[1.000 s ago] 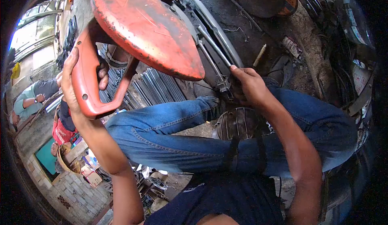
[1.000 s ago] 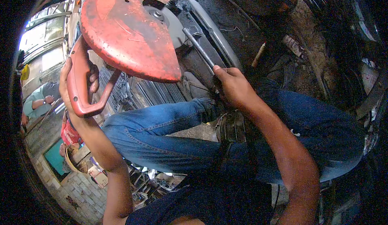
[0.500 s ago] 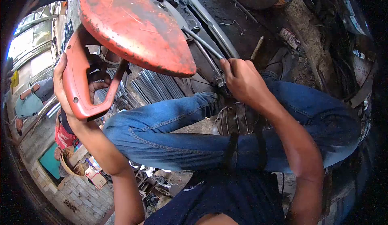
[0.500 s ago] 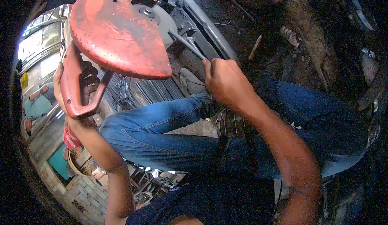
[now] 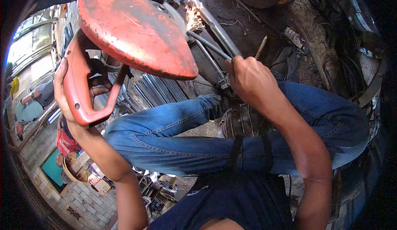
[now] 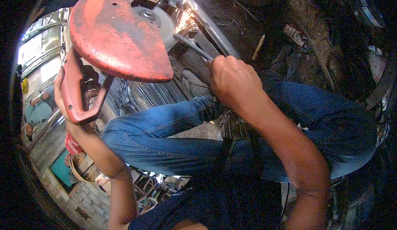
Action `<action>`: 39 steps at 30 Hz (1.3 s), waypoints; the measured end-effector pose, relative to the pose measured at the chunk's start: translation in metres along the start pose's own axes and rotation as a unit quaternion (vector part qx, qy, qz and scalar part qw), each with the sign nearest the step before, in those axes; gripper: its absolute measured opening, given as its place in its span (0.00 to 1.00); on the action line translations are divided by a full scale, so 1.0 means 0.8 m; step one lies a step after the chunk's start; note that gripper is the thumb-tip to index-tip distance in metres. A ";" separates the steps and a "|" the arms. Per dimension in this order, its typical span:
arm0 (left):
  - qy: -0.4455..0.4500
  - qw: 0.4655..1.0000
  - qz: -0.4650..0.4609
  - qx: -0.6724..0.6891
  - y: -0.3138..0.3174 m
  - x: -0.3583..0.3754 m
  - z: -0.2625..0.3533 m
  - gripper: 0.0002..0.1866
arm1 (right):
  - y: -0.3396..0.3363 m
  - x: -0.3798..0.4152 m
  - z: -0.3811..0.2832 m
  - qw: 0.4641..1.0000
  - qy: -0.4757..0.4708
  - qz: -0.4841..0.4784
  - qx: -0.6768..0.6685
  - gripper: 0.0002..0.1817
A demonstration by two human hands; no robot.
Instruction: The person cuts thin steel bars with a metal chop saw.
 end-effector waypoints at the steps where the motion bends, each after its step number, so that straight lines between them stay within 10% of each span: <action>1: 0.000 1.000 0.000 0.000 0.002 0.001 0.000 0.33 | -0.001 0.001 -0.001 1.000 -0.007 0.013 0.009 0.09; 39: -0.001 1.000 0.002 0.000 0.004 0.003 0.001 0.32 | -0.017 0.009 -0.004 0.997 -0.054 0.019 0.042 0.08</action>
Point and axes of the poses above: each hand's wrist, its own x-axis away from the middle knuckle, its own y-axis out of the palm, z = x × y, the point moved 1 cm from there along -x, towards the middle knuckle, and after that the axes turned 14 degrees about -z, right-handed, at the moved point
